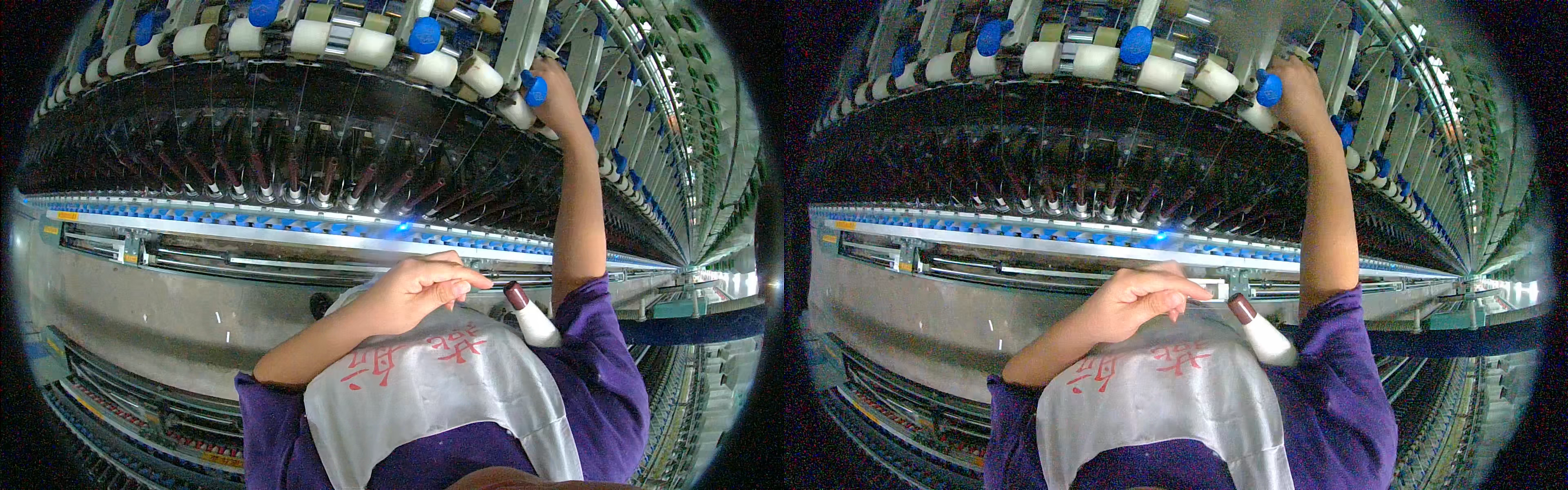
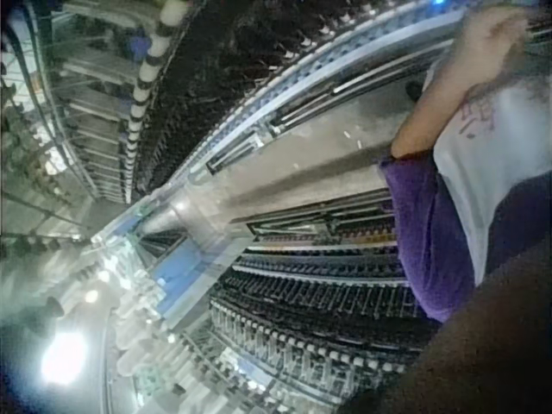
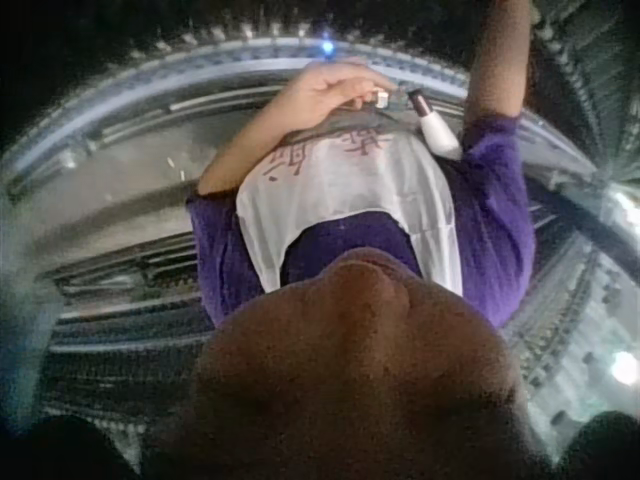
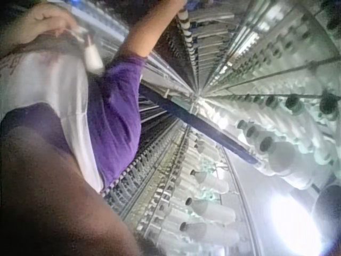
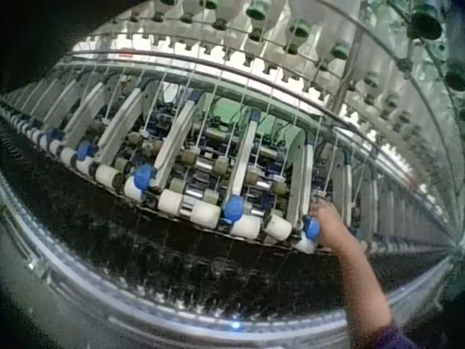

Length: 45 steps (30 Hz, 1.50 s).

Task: The person threads yarn through the guides and spindles of a circular knitting machine. They repeatedly reach up to guide the thread, pull it through, and secure it on the machine's components.

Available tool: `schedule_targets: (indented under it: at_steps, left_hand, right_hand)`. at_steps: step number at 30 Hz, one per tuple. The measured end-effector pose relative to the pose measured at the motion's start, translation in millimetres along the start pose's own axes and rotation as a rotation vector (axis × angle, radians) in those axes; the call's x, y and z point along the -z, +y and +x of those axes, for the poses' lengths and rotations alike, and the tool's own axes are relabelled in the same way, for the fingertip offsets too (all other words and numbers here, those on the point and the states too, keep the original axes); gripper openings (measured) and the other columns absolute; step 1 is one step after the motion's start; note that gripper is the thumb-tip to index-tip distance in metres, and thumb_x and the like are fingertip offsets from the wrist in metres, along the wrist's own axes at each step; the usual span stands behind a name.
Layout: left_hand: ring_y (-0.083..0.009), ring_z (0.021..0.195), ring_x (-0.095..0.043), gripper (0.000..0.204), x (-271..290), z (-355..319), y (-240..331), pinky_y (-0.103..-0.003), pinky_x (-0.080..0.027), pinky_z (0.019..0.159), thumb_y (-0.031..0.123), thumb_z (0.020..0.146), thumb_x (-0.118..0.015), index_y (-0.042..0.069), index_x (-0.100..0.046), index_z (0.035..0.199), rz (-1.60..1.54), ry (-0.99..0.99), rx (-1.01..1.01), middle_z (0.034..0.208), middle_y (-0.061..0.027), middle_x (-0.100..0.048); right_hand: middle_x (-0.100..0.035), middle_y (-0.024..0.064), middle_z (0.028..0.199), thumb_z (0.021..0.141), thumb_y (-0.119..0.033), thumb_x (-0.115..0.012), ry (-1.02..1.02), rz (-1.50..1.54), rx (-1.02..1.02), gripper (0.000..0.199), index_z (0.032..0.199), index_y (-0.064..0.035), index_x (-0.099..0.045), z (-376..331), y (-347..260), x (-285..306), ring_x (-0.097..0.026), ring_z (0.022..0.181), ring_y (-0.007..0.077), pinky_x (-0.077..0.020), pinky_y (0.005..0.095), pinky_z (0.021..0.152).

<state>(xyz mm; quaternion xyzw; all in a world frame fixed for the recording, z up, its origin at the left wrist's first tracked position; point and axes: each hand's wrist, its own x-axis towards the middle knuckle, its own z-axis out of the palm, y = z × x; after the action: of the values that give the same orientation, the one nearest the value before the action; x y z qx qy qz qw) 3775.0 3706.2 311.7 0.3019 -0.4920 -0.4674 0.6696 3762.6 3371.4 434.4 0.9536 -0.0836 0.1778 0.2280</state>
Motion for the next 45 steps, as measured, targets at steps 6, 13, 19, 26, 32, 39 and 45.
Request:
schedule_targets:
  at_steps: [6,13,19,26,32,39,45]
  left_hand:
    - [-0.012,0.071,-0.05,0.023,5.2,-1.5,-2.4,-0.025,-0.041,0.068,0.014,0.091,-0.05,0.003,-0.062,0.107,0.161,-0.046,0.015,0.077,-0.0035,-0.051]
    - [-0.0181,0.076,-0.051,0.018,0.6,9.4,-25.0,-0.028,-0.042,0.069,0.01,0.086,-0.056,0.002,-0.063,0.101,0.272,-0.146,0.008,0.084,-0.0076,-0.051]
    - [-0.0207,0.085,-0.054,0.013,-12.6,30.6,-59.9,-0.031,-0.044,0.072,0.011,0.082,-0.061,0.004,-0.064,0.091,0.35,-0.352,0.118,0.089,-0.0087,-0.054]
    - [-0.0233,0.082,-0.057,0.011,-65.3,57.2,-98.5,-0.032,-0.044,0.074,0.01,0.083,-0.06,0.0,-0.062,0.086,0.338,-0.631,0.141,0.083,-0.0101,-0.059]
    - [-0.0246,0.077,-0.059,0.013,-90.2,46.6,-173.1,-0.033,-0.045,0.07,0.011,0.085,-0.056,0.0,-0.061,0.09,0.243,-0.878,0.319,0.08,-0.0111,-0.062]
    - [-0.0214,0.081,-0.06,0.017,-120.0,32.3,-289.6,-0.031,-0.045,0.074,0.015,0.086,-0.056,0.002,-0.061,0.095,0.145,-1.157,0.202,0.086,-0.0108,-0.061]
    - [-0.0221,0.075,-0.057,0.014,-205.7,34.9,-316.2,-0.033,-0.044,0.069,0.013,0.083,-0.057,0.001,-0.058,0.091,-0.018,-1.259,0.287,0.079,-0.0108,-0.059]
  right_hand:
    - [-0.059,0.0109,0.084,0.066,-0.004,-0.063,0.0,-0.039,-0.255,0.016,0.082,-0.0059,-0.065,-10.6,-10.7,10.9,-0.053,0.088,0.0317,-0.0457,0.0408,0.077]
    - [-0.056,0.0075,0.074,0.072,-0.017,-0.07,0.279,0.201,-0.37,0.012,0.08,-0.0076,-0.068,-53.4,-41.5,29.4,-0.05,0.076,0.0249,-0.0412,0.0348,0.068]
    - [-0.057,0.0057,0.072,0.074,-0.013,-0.068,0.354,0.435,-0.465,0.008,0.078,-0.0061,-0.067,-112.7,-67.9,16.3,-0.051,0.073,0.023,-0.0397,0.0323,0.066]
    - [-0.06,0.0062,0.076,0.075,-0.013,-0.066,0.221,0.546,-0.577,0.009,0.075,-0.0044,-0.065,-242.0,-72.3,-6.0,-0.053,0.077,0.0237,-0.041,0.0343,0.072]
    - [-0.057,0.0068,0.079,0.078,-0.017,-0.064,0.144,0.6,-0.848,0.011,0.079,-0.0061,-0.064,-360.9,-116.4,-43.6,-0.052,0.081,0.0241,-0.0419,0.034,0.074]
    - [-0.058,0.0087,0.08,0.078,-0.018,-0.063,0.073,0.576,-1.037,0.013,0.08,-0.0058,-0.064,-476.8,-161.2,-91.8,-0.053,0.083,0.0262,-0.042,0.0361,0.078]
    - [-0.057,0.0077,0.077,0.079,-0.018,-0.064,0.127,0.537,-1.257,0.013,0.076,-0.0053,-0.061,-558.3,-158.4,-55.3,-0.053,0.078,0.0254,-0.0407,0.0339,0.079]
